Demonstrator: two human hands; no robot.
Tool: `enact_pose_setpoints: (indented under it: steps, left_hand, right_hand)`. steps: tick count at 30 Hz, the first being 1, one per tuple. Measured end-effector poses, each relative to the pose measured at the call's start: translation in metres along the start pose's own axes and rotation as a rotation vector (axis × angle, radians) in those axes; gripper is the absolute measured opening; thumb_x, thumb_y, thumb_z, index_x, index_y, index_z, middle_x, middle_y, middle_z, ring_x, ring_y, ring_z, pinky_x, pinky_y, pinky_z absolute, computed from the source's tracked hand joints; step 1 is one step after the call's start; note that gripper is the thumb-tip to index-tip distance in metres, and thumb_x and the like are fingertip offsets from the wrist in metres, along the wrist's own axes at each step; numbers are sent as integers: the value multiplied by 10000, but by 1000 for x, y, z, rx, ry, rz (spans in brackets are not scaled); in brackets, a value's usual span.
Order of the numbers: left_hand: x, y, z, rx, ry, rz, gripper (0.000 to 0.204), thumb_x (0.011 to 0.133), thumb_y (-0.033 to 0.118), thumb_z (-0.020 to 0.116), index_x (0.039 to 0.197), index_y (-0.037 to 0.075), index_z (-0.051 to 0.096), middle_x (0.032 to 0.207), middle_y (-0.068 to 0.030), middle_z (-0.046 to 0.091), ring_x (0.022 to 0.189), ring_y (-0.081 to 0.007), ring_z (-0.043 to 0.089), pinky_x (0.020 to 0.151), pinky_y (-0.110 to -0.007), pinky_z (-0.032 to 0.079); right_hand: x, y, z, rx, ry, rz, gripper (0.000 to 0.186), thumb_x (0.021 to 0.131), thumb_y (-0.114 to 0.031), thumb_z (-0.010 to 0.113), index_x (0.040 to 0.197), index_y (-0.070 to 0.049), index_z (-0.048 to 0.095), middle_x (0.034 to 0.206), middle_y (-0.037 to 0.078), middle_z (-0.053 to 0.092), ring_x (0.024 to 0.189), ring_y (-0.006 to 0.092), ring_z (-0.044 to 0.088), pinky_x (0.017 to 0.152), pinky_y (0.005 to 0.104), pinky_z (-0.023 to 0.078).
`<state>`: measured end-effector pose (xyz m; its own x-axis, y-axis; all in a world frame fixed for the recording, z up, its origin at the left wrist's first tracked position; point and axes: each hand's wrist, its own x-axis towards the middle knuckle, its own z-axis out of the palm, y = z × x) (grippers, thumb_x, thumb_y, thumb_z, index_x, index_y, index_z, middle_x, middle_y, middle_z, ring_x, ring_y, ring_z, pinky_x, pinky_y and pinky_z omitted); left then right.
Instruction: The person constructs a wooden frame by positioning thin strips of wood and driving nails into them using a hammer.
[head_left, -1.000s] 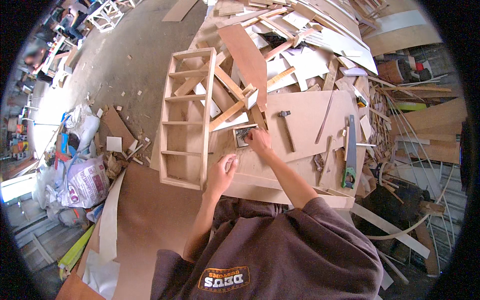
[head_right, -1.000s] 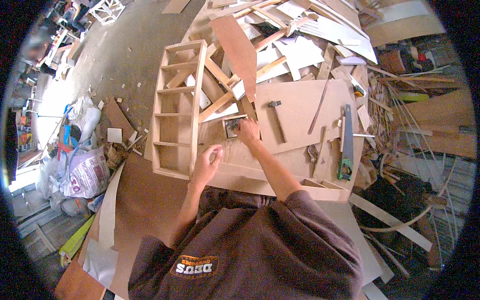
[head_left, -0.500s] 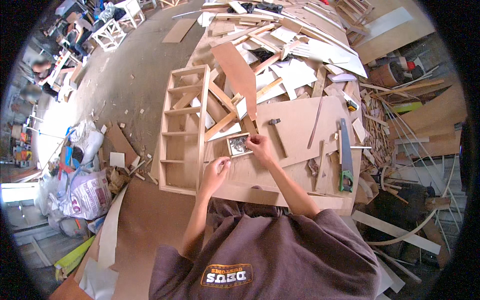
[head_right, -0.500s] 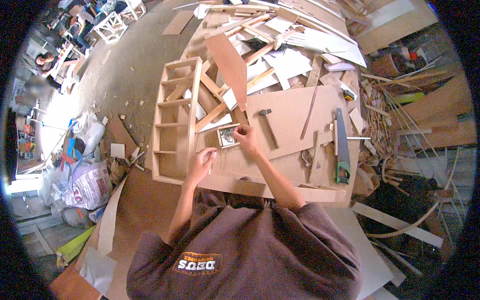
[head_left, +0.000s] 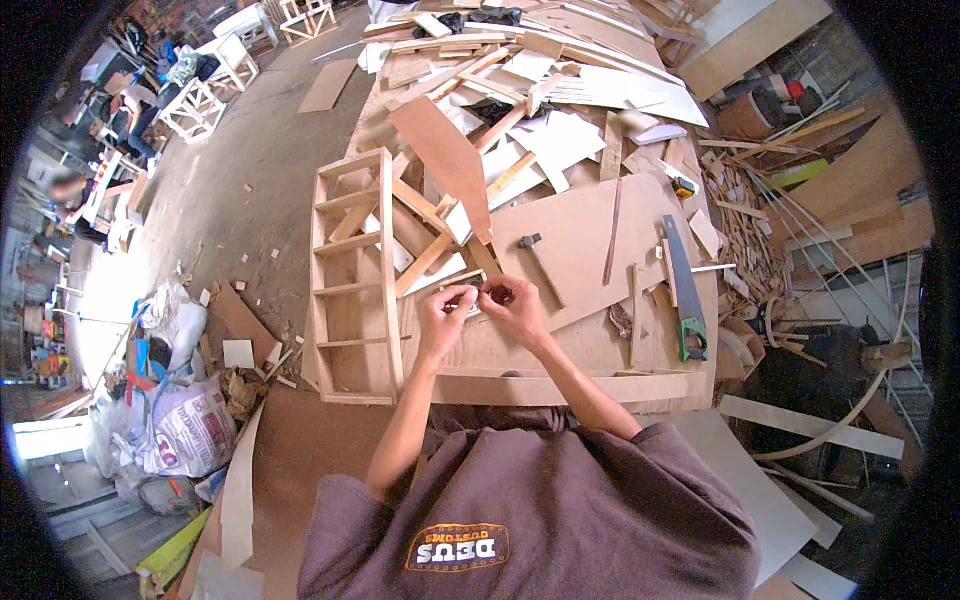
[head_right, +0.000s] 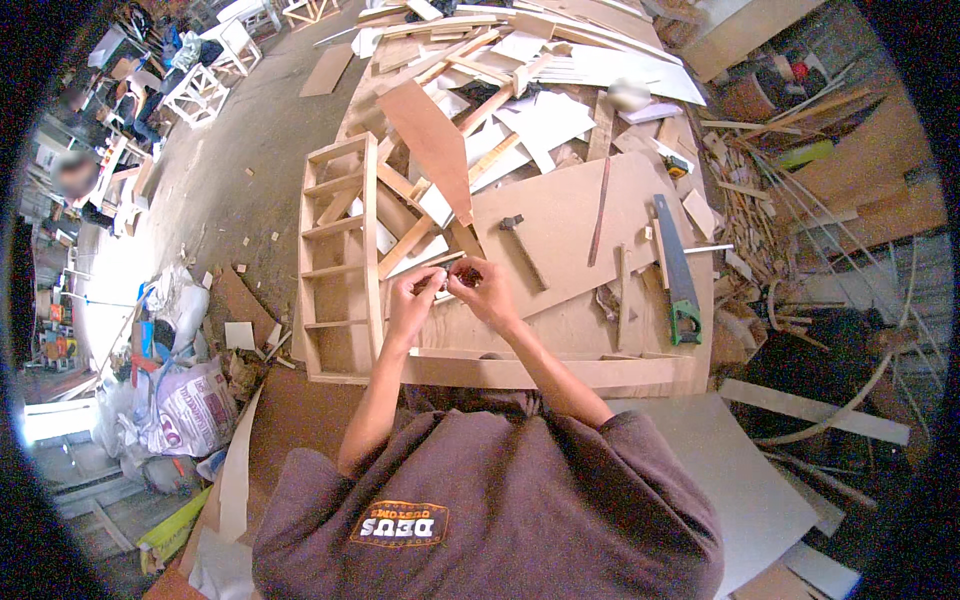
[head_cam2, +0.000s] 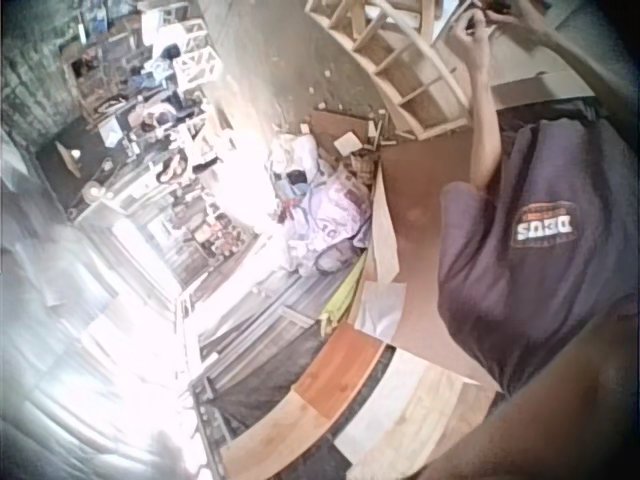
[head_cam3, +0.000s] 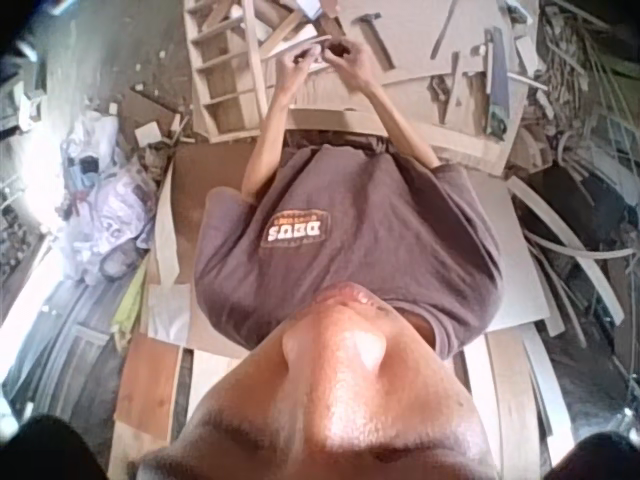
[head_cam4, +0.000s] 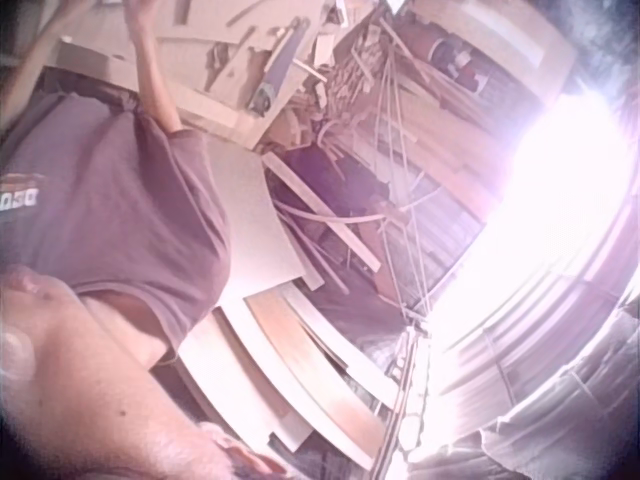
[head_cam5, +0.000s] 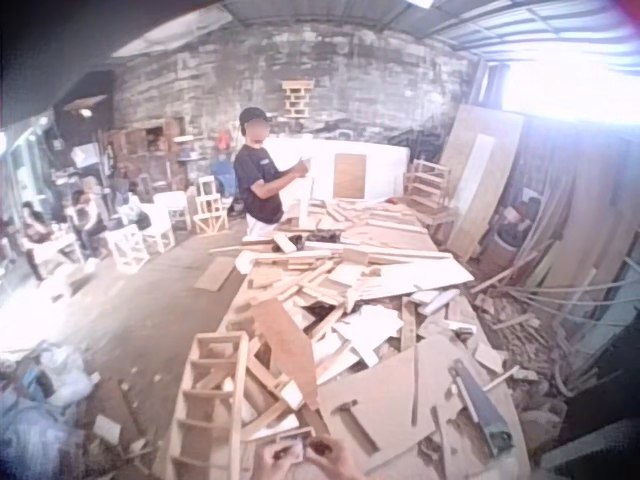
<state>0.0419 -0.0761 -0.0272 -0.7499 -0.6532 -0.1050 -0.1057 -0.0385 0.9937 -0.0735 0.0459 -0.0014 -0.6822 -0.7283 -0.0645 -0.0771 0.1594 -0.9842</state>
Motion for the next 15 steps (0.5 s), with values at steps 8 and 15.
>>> enact_pose_setpoints:
  steps: [8, 15]
  left_hand:
    - [-7, -8, 3, -339, 131, -118, 178, 956, 178, 744, 1007, 10, 768, 869, 7, 715, 770, -37, 610, 675, -212, 470]
    - [-2, -22, -6, -349, 167, -190, 183, 965, 214, 729, 1028, 45, 755, 912, 1, 721, 785, -72, 635, 716, -242, 503]
  right_hand:
    - [6, 10, 13, 64, -19, 30, 125, 899, -72, 756, 968, 28, 725, 784, -5, 686, 706, 44, 590, 608, 226, 485]
    - [18, 26, 21, 191, -56, 48, 87, 920, -53, 756, 958, 23, 741, 811, -12, 697, 710, 36, 595, 613, 209, 476]
